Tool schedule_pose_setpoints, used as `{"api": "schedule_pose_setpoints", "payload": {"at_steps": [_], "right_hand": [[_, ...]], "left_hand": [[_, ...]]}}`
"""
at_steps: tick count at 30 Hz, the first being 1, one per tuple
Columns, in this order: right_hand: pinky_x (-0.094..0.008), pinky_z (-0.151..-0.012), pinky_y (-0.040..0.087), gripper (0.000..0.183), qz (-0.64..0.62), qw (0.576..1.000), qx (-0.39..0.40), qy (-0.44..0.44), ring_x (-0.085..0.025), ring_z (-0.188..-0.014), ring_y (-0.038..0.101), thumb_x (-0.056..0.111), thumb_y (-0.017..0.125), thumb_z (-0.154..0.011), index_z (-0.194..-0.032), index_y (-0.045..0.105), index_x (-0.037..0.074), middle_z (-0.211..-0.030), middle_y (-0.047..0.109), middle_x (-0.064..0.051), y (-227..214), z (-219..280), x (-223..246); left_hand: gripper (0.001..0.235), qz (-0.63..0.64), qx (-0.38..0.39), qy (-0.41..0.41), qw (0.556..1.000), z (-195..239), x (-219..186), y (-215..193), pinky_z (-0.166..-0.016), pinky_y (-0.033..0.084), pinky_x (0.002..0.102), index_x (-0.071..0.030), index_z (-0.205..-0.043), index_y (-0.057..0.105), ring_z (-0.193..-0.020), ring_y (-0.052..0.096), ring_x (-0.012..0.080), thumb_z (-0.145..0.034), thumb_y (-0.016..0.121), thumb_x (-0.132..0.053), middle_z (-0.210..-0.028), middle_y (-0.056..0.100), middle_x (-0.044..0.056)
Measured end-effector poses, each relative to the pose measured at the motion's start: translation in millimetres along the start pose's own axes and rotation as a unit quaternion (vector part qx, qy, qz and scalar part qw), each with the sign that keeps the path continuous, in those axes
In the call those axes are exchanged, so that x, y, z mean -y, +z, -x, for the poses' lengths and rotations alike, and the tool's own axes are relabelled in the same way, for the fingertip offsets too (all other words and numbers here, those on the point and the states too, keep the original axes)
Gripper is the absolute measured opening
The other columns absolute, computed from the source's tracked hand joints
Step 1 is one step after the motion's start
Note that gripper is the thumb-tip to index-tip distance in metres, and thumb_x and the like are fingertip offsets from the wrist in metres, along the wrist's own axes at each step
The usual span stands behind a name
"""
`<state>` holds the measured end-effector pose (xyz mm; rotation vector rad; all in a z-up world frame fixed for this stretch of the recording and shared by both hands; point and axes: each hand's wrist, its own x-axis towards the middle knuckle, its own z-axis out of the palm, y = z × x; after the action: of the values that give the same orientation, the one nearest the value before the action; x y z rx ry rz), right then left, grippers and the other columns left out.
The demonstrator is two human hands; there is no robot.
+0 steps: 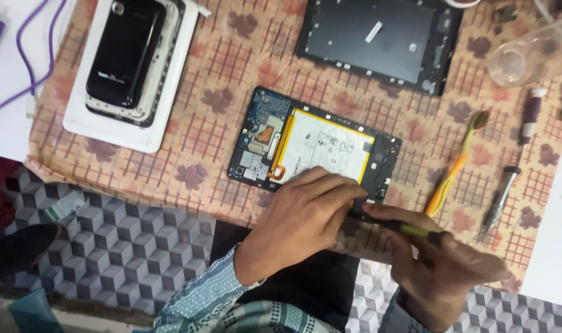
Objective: The person reassembles a disassembled tablet by placing a black internal bracket over the battery and securing it with multiple screws using a screwdriver. The person repeatedly picks up screws, aligns them, and tightens them into place.
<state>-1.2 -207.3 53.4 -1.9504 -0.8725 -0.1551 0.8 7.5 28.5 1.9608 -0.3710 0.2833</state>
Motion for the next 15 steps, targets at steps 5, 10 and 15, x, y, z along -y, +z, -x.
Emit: {"api": "schedule_pose_setpoints", "payload": {"at_steps": [5,10,15], "right_hand": [[-0.037,-0.079,0.07,0.057,0.148,0.983,-0.013,0.106,-0.033,-0.1,0.08,-0.011,0.083,-0.081,-0.12,0.046,0.008,-0.11,0.073,-0.025,-3,-18,13],[-0.035,-0.082,0.071,0.052,0.008,0.994,0.005,0.109,-0.031,-0.102,0.078,-0.013,0.072,-0.084,-0.123,0.038,-0.007,-0.115,0.072,-0.025,-10,-24,3],[-0.036,-0.087,0.069,0.058,0.048,0.998,-0.026,0.042,-0.03,-0.104,0.078,-0.01,0.079,-0.081,-0.124,0.041,-0.005,-0.115,0.072,-0.021,-9,-12,-3]], "left_hand": [[0.037,0.019,0.038,0.005,0.999,-3,-5,-9,-0.088,0.056,0.039,-0.003,-0.118,0.071,-0.101,0.068,0.0256,-0.081,0.07,-0.002,-0.112,0.074,0.008],[0.049,0.013,0.046,-0.001,0.999,-6,-7,-13,-0.09,0.055,0.041,-0.002,-0.126,0.065,-0.105,0.068,0.0276,-0.078,0.072,-0.003,-0.116,0.073,0.01],[0.074,0.044,0.035,-0.006,0.998,-3,-2,-11,-0.091,0.056,0.041,-0.002,-0.146,0.049,-0.108,0.068,0.0289,-0.076,0.072,0.0,-0.124,0.072,0.008]]}}
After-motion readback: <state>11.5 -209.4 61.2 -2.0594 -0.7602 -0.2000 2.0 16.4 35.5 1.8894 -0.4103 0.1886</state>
